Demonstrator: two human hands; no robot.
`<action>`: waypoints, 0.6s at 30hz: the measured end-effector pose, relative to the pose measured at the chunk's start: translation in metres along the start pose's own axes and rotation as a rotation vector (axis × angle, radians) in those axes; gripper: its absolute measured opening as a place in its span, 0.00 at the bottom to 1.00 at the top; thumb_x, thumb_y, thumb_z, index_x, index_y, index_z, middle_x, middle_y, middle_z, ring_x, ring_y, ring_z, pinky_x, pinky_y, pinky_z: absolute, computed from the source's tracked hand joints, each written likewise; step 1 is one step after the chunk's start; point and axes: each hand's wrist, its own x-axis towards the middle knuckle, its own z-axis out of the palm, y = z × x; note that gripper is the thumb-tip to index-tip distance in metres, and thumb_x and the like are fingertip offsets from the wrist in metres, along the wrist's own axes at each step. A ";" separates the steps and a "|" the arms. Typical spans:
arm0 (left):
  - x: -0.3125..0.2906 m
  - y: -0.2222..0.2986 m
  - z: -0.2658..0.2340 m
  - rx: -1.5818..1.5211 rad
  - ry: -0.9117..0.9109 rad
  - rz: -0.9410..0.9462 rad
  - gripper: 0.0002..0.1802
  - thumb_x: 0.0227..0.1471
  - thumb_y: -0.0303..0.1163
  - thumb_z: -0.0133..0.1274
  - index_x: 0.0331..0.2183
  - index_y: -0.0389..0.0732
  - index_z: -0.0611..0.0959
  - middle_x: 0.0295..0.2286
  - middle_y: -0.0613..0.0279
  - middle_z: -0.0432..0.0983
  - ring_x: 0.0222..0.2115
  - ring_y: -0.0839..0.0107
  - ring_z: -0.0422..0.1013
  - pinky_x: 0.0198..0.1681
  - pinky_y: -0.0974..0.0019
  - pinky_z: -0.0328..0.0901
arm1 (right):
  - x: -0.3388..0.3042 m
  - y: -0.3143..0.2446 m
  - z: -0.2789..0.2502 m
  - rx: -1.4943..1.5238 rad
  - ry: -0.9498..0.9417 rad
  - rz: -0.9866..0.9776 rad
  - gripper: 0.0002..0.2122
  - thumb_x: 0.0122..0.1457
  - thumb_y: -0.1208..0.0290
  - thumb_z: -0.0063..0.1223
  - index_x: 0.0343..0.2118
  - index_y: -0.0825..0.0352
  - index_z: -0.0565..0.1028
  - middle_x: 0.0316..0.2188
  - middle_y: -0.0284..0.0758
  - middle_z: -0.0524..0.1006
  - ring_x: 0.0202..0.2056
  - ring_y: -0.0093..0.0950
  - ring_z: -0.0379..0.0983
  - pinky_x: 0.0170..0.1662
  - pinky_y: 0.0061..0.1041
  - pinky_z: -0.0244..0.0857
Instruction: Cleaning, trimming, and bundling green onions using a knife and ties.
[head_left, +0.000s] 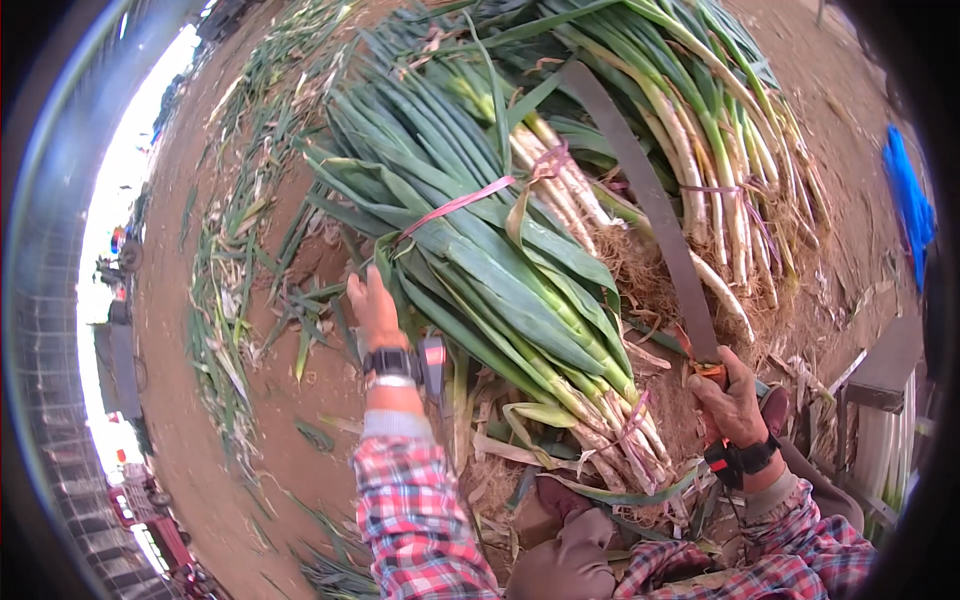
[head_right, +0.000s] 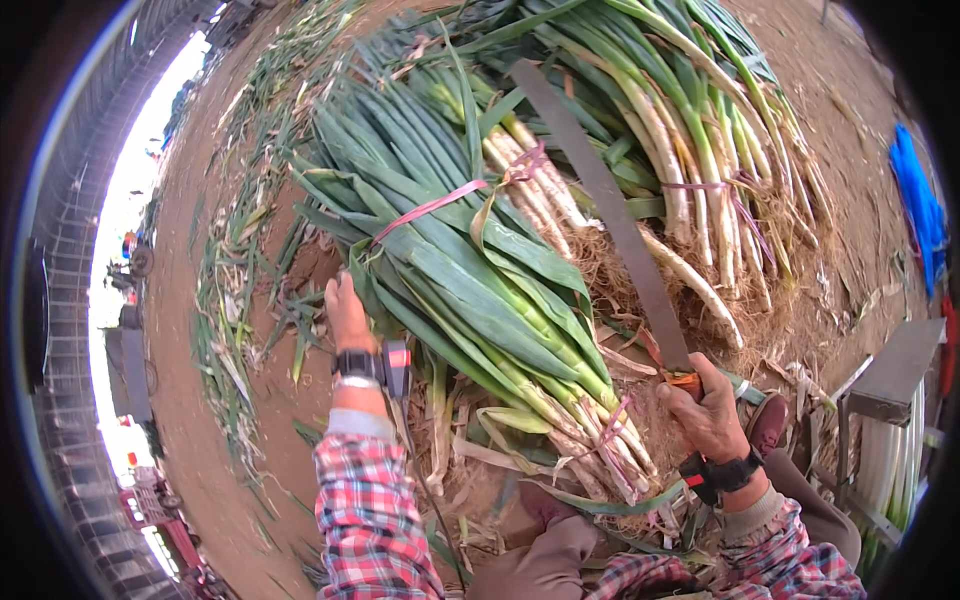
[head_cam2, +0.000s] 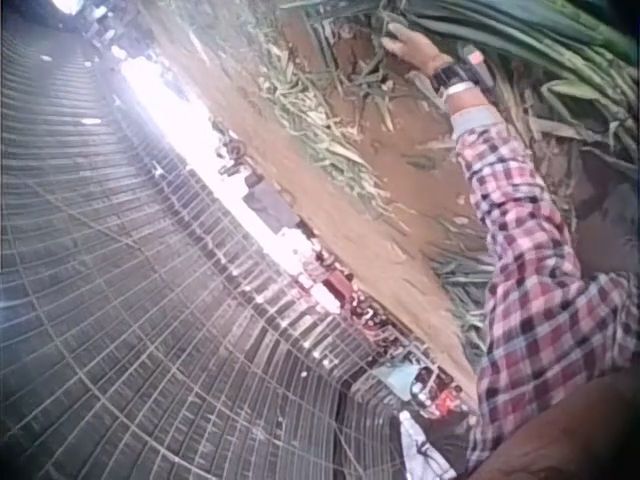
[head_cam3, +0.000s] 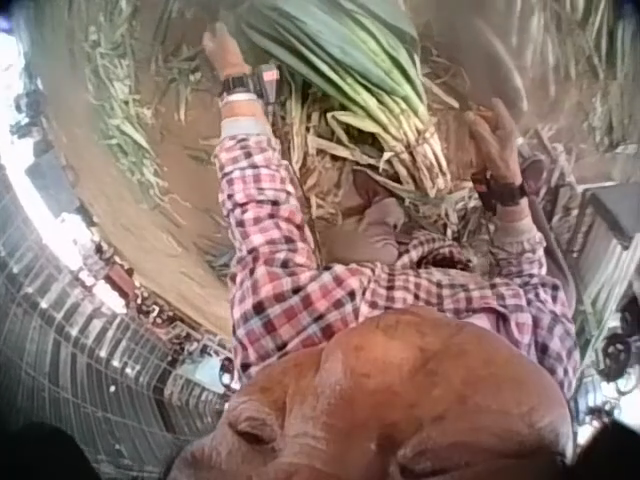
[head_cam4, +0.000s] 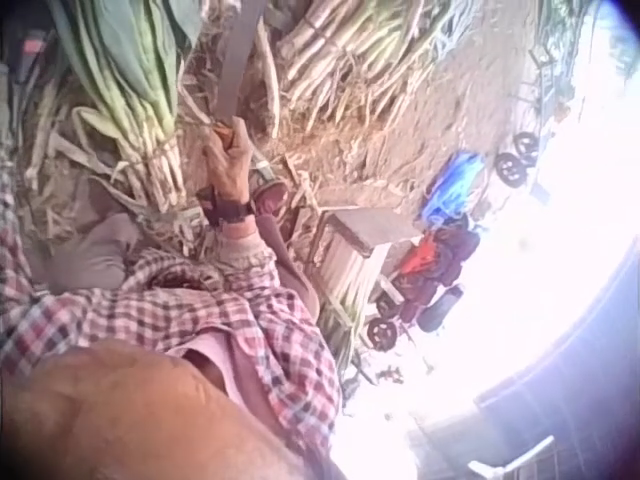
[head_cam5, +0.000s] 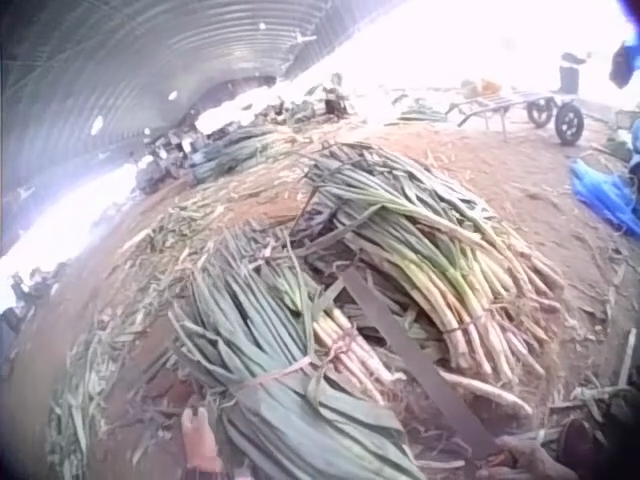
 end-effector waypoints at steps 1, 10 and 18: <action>0.001 0.007 0.009 -0.110 -0.201 -0.089 0.28 0.59 0.42 0.43 0.51 0.29 0.70 0.49 0.46 0.69 0.51 0.54 0.65 0.55 0.58 0.58 | -0.002 0.002 -0.003 -0.004 0.031 -0.020 0.10 0.58 0.76 0.55 0.42 0.68 0.70 0.21 0.21 0.67 0.21 0.11 0.60 0.23 0.14 0.55; -0.114 0.125 0.126 0.443 -0.616 0.444 0.29 0.55 0.41 0.44 0.53 0.30 0.67 0.50 0.39 0.67 0.48 0.47 0.67 0.53 0.54 0.61 | -0.014 -0.022 0.034 0.014 0.021 -0.119 0.11 0.59 0.74 0.52 0.44 0.68 0.70 0.25 0.25 0.70 0.23 0.13 0.64 0.25 0.14 0.59; -0.128 0.103 0.154 0.329 -0.551 0.739 0.21 0.55 0.33 0.43 0.49 0.36 0.74 0.52 0.44 0.66 0.51 0.52 0.65 0.55 0.57 0.60 | 0.059 0.021 0.090 0.121 -0.007 -0.195 0.13 0.63 0.70 0.49 0.48 0.67 0.69 0.40 0.31 0.75 0.39 0.17 0.70 0.41 0.17 0.65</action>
